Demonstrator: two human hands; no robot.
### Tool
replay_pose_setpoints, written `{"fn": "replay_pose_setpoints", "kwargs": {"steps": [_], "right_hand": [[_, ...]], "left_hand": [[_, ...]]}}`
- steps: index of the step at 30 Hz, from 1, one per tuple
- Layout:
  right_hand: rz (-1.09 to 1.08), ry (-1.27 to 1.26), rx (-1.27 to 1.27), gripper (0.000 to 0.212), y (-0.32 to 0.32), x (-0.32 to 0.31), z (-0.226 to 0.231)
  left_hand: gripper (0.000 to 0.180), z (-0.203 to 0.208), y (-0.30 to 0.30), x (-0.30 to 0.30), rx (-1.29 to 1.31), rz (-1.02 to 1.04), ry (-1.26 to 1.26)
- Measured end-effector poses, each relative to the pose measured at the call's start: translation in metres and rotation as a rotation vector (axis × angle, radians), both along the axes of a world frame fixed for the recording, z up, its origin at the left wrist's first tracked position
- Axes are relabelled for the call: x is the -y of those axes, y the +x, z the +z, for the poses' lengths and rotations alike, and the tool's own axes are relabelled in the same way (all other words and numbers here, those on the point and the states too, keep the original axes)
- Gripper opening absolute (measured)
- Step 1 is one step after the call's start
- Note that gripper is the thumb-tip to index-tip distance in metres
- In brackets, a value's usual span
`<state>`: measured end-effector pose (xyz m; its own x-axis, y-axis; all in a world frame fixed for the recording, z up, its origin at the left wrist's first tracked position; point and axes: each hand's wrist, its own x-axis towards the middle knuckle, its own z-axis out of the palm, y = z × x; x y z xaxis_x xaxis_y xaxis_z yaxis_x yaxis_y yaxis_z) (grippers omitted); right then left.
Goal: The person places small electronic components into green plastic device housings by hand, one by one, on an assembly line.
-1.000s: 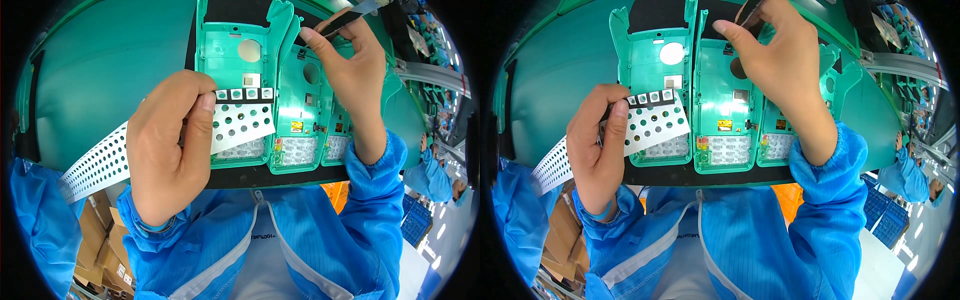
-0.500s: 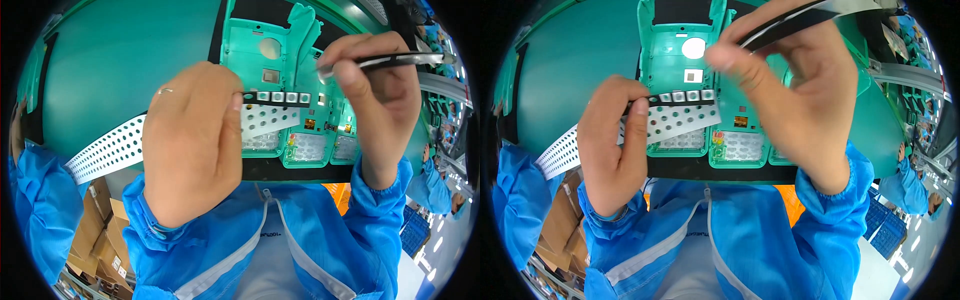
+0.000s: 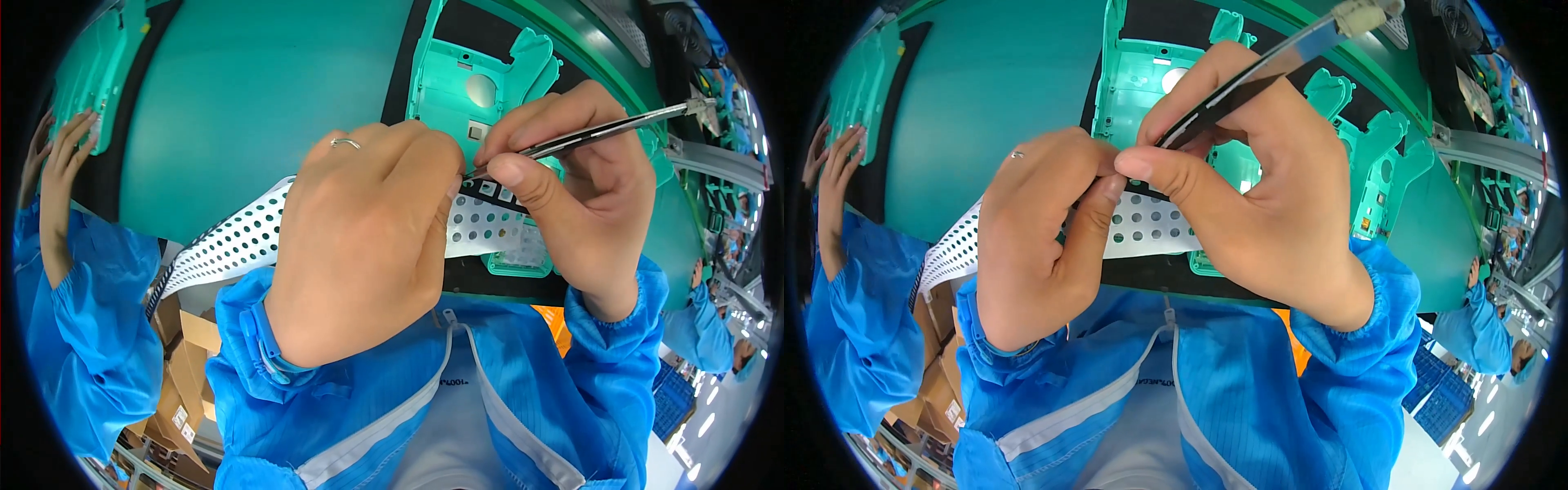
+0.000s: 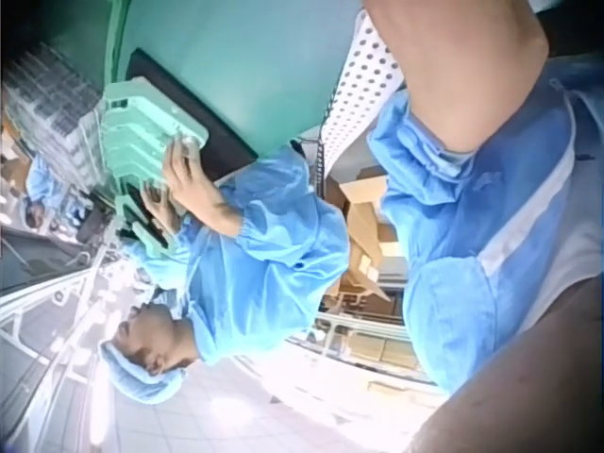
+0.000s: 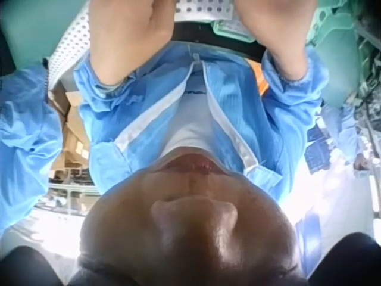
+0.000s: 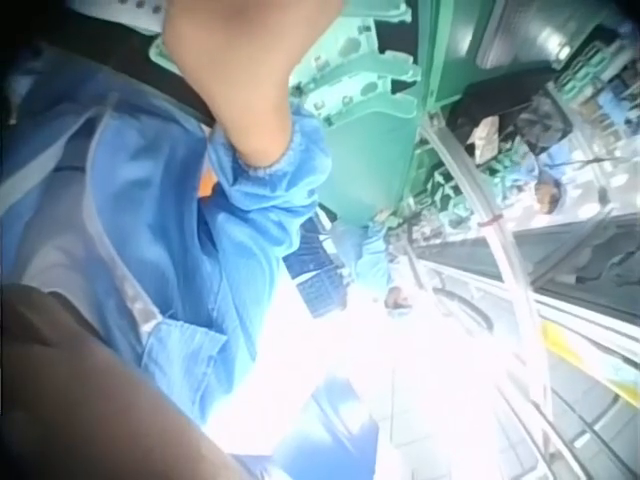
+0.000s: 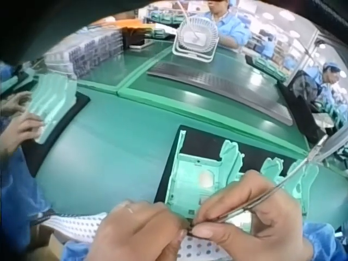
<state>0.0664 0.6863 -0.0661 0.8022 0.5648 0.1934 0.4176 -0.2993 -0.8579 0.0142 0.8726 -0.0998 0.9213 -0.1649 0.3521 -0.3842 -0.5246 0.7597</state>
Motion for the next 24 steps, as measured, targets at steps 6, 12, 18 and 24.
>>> {"fn": "replay_pose_setpoints", "kwargs": {"steps": [6, 12, 18, 24], "right_hand": [[0.169, -0.053, 0.508, 0.029, -0.007, 0.000, -0.006], [0.366, -0.060, 0.946, 0.025, -0.025, -0.014, 0.008], [-0.202, 0.005, 0.375, 0.012, 0.036, -0.015, 0.004], [-0.423, -0.210, 0.263, 0.016, 0.058, -0.032, -0.012]], "left_hand": [[0.008, 0.001, 0.000, -0.009, -0.038, -0.071, -0.056], [0.009, 0.007, 0.000, -0.020, -0.092, -0.059, -0.010], [0.006, 0.008, -0.014, -0.024, 0.003, -0.032, -0.348], [0.006, 0.005, -0.020, -0.029, -0.155, -0.037, -0.382]]}}
